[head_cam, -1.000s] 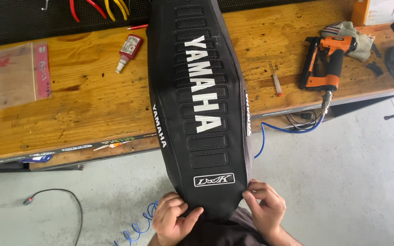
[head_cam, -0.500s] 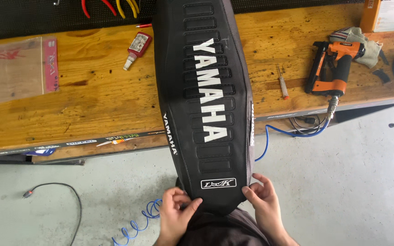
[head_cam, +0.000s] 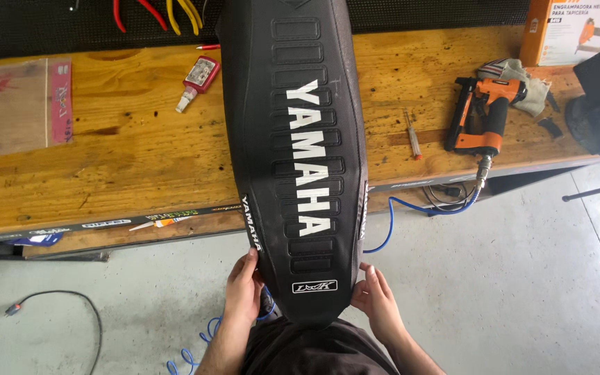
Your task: The person aligns and smooths a black Yamaha motorcycle seat cover on a workbench, pressing along the edges and seams to fit the material. They flip the seat to reveal the underside, then return to the top to continue adjusting the cover's fit around the contours.
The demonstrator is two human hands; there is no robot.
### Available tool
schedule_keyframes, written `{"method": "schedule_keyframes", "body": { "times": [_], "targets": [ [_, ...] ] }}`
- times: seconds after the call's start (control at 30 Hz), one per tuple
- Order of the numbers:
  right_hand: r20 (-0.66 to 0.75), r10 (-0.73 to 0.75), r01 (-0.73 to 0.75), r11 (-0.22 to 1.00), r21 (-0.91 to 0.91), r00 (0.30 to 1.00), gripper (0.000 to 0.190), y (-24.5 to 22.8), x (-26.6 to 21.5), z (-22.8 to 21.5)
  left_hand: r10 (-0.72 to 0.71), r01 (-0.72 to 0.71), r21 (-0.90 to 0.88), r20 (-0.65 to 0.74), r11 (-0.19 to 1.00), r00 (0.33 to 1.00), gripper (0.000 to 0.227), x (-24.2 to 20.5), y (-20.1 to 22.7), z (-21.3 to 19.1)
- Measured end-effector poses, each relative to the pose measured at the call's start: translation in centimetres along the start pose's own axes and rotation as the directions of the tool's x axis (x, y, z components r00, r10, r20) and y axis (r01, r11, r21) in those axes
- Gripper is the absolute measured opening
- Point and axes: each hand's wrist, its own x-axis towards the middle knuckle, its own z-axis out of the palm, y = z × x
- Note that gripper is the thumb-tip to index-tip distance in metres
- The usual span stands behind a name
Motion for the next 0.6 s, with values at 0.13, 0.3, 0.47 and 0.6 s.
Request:
{"method": "schedule_keyframes", "body": {
  "times": [0.13,0.3,0.47,0.6],
  "targets": [
    [0.007,-0.063,0.063,0.992,-0.108,0.998,0.052,-0.9,1.8,-0.8,0.009,-0.009,-0.066,-0.007,0.998,1.000,0.025,2.2,-2.1,-2.0],
    [-0.023,-0.030,0.029,0.999,-0.043,0.999,0.044,-3.0,2.4,0.9,0.018,-0.013,0.094,-0.058,0.996,0.998,0.039,0.0,0.5,-0.6],
    [-0.071,-0.149,0.151,0.988,0.031,0.986,0.035,-1.2,3.9,0.8,0.126,-0.090,0.174,-0.212,0.981,0.969,0.043,-0.8,0.7,1.5],
    [-0.078,-0.106,0.113,0.989,0.094,0.991,0.038,-1.6,4.0,0.5,0.032,-0.012,0.123,-0.160,0.992,0.987,0.047,-0.8,1.5,1.6]
  ]
}}
